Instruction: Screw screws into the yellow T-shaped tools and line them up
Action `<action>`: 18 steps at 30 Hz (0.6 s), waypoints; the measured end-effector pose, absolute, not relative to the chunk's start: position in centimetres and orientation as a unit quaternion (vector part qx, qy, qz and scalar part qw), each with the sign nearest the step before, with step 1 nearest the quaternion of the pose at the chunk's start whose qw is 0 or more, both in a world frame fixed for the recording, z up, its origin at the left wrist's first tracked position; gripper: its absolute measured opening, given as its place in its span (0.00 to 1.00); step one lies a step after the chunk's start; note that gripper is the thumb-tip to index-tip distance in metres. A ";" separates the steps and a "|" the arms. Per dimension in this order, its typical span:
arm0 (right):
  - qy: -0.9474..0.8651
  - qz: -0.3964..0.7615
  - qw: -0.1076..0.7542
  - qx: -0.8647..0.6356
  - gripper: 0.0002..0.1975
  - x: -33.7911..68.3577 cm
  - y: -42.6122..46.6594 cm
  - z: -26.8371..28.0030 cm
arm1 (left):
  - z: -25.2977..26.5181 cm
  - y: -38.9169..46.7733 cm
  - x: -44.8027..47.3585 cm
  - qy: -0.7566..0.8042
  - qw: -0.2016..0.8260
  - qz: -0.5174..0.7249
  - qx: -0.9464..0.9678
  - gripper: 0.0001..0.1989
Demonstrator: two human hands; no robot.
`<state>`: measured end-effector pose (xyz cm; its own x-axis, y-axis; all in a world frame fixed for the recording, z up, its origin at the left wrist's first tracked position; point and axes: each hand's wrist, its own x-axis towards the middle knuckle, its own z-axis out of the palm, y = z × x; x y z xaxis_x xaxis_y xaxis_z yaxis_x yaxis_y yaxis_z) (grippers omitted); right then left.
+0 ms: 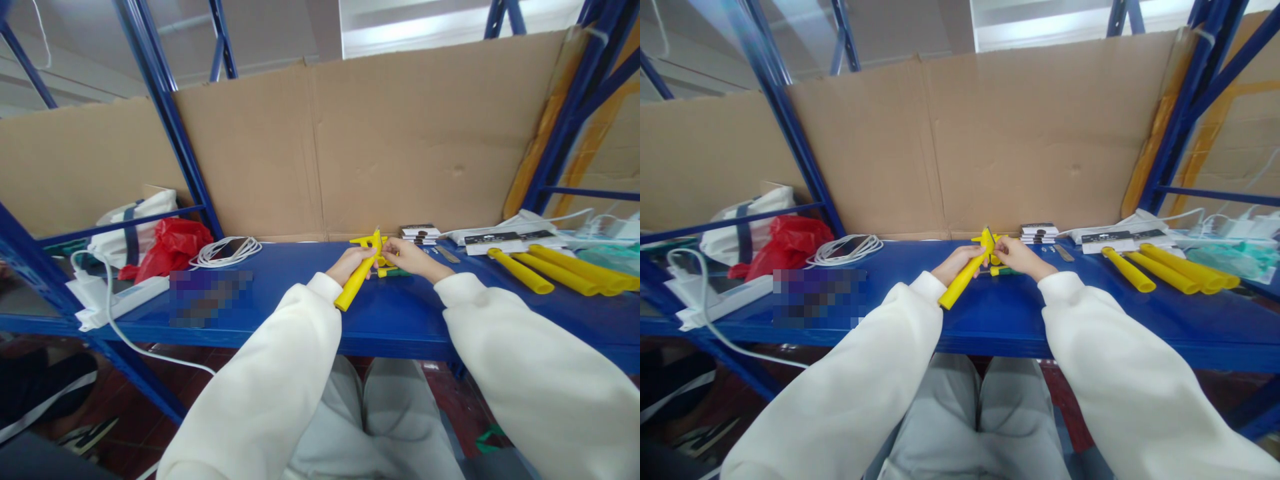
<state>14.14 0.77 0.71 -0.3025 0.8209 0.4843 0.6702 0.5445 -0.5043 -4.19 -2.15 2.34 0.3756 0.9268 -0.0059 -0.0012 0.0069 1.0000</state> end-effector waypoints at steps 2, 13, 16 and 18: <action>-0.800 0.107 0.363 -0.465 0.03 14.2 0.9 0.6 | 2.3 -2.2 -4.1 0.398 0.587 0.395 0.584 0.08; -0.793 0.030 0.350 -0.498 0.04 16.1 2.7 0.4 | 2.6 -2.4 -4.4 0.423 0.566 0.407 0.579 0.14; -0.733 -0.042 0.294 -0.612 0.08 19.0 2.9 1.1 | 2.8 -2.6 -4.4 0.423 0.563 0.410 0.579 0.14; -0.681 -0.069 0.234 -0.690 0.12 21.3 2.9 1.1 | 2.9 -2.7 -4.4 0.425 0.565 0.412 0.575 0.13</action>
<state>21.32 2.93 1.07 0.0624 0.9080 0.4143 0.9725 0.0380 -0.2297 -4.37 -2.75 2.85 0.2986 0.9544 -0.0059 0.0235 -0.0011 0.9997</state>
